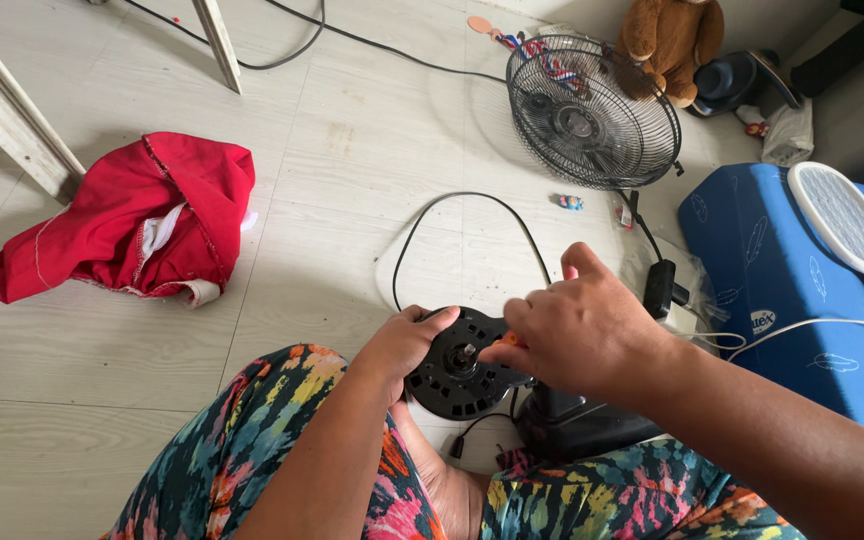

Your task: The person disassembles a small black appliance, likely a hair clipper, using a screwdriver. They remove the top cover, unscrew internal components, and manipulate the motor housing while sitting on the floor.

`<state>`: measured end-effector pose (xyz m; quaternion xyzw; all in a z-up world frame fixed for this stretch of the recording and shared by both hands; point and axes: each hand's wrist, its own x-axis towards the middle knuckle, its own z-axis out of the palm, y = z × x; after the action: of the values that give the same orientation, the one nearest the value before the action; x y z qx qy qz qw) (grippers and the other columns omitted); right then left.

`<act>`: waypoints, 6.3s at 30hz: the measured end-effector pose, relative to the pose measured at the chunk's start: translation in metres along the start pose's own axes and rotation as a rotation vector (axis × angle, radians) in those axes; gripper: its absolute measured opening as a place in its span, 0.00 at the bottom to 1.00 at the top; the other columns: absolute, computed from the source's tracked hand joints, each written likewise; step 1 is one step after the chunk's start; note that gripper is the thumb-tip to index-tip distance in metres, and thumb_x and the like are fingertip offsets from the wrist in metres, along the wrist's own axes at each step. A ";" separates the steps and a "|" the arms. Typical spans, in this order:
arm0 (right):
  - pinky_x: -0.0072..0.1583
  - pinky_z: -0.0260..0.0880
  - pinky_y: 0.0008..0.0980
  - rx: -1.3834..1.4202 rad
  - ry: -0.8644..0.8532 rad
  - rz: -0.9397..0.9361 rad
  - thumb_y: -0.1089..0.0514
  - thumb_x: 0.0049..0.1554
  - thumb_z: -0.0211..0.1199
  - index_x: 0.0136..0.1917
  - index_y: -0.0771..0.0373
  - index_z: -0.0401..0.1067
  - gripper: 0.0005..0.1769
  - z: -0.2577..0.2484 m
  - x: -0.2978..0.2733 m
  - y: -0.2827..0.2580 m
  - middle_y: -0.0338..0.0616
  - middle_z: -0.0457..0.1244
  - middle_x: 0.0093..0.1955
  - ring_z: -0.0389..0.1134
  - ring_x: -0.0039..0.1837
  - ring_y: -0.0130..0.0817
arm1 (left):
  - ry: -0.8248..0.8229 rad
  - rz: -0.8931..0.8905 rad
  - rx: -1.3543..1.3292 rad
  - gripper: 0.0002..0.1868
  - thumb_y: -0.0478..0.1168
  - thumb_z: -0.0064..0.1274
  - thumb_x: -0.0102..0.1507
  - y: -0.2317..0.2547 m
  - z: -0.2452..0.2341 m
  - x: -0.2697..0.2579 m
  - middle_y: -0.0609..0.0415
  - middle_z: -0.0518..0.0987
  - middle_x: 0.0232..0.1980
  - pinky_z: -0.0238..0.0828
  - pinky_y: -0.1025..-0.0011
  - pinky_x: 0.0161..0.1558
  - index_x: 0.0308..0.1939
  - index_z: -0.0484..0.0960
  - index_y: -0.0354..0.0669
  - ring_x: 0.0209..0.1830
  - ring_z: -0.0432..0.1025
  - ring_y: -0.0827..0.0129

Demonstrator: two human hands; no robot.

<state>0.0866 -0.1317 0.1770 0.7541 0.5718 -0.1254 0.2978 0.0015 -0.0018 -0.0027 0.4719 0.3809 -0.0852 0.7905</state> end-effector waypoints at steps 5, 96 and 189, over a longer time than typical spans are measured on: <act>0.60 0.56 0.51 -0.149 0.300 -0.033 0.31 0.58 0.52 0.44 0.55 0.70 0.26 -0.003 -0.008 -0.002 0.38 0.65 0.37 0.69 0.41 0.39 | -0.006 0.013 -0.013 0.30 0.59 0.60 0.58 0.000 0.000 -0.002 0.50 0.82 0.39 0.72 0.64 0.27 0.54 0.79 0.39 0.30 0.76 0.66; 0.46 0.72 0.47 -0.007 0.009 -0.319 0.58 0.52 0.61 0.38 0.60 0.74 0.05 0.005 0.012 -0.010 0.48 0.70 0.35 0.73 0.44 0.49 | 0.028 0.057 0.052 0.24 0.55 0.61 0.60 -0.014 0.000 0.011 0.50 0.82 0.38 0.75 0.65 0.38 0.48 0.81 0.38 0.35 0.76 0.68; 0.53 0.50 0.50 -0.316 1.302 0.013 0.61 0.53 0.62 0.50 0.52 0.72 0.11 0.030 -0.119 0.089 0.32 0.69 0.45 0.72 0.54 0.28 | -0.199 0.371 -0.550 0.15 0.38 0.42 0.67 0.031 0.047 -0.043 0.60 0.78 0.48 0.67 0.59 0.56 0.55 0.78 0.44 0.50 0.70 0.71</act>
<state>0.1370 -0.2577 0.2435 0.6265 0.6419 0.4422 -0.0003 0.0116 -0.0325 0.0604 0.2919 0.2182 0.1201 0.9234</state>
